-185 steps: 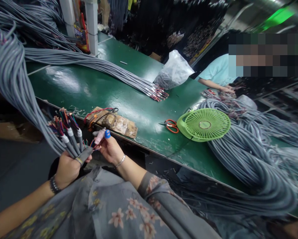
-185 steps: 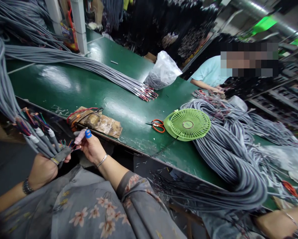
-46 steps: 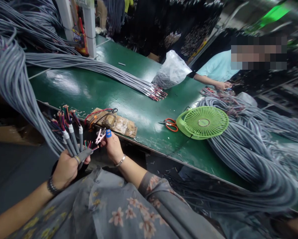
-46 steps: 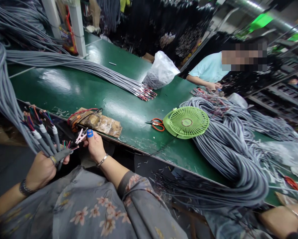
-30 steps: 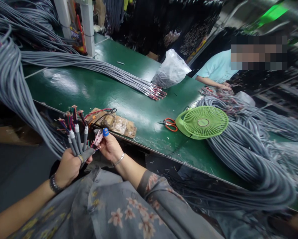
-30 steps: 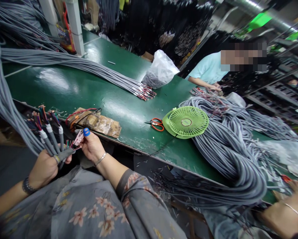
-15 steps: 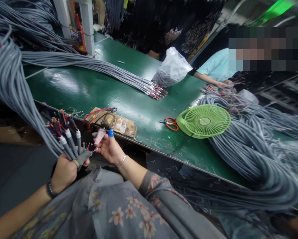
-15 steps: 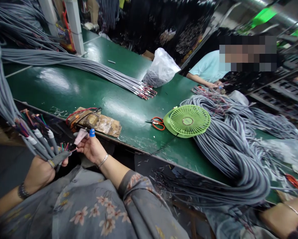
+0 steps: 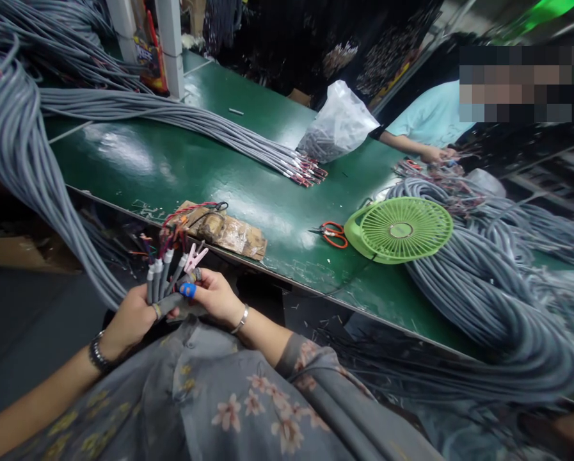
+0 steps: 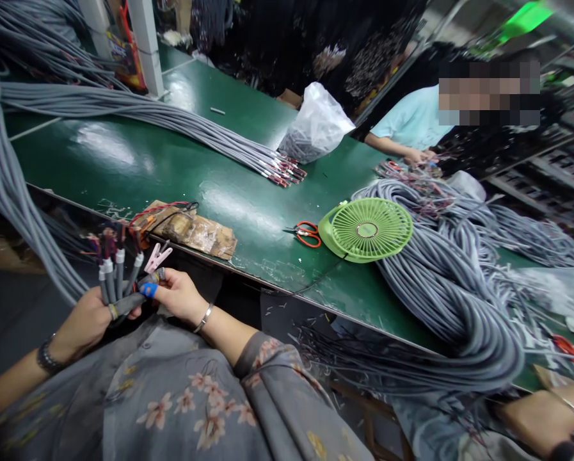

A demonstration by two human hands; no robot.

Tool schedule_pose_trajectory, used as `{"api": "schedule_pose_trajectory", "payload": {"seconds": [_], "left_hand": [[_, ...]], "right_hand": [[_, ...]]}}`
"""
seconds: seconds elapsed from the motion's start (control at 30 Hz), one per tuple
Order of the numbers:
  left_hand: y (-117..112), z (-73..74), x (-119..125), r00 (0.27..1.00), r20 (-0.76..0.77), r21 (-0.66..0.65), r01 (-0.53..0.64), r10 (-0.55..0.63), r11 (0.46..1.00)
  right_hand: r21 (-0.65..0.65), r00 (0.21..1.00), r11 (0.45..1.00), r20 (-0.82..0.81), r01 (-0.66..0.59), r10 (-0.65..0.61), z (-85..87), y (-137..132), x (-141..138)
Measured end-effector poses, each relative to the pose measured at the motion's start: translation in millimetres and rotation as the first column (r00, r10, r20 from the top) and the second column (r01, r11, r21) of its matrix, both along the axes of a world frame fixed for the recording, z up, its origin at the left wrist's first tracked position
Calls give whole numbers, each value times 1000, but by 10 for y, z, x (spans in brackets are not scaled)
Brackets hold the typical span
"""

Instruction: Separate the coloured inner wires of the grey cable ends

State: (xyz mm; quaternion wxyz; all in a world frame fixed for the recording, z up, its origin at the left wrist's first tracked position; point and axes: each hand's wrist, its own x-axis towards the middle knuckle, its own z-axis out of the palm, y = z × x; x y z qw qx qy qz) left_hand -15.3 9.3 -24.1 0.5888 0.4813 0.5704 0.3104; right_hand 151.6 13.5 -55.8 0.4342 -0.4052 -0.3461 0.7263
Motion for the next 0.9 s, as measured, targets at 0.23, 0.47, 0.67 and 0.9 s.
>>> {"api": "schedule_pose_trajectory", "payload": {"seconds": [0.23,0.47,0.67,0.9], "left_hand": [[-1,18,19,996,47,42,-84,82,996],[-12,-1,44,975,132,28,-186,181,982],[-24,37,79,953,166,17,-259,253,966],[-5,128,115,947,172,44,-284,273,958]], "right_hand": [[9,999,1000,49,23,-24,39,3,23],[14,998,999,42,42,-42,13,10,13],[10,998,999,-22,52,-51,16,-7,4],[9,996,1000,-84,-16,17,-77,5,73]]}}
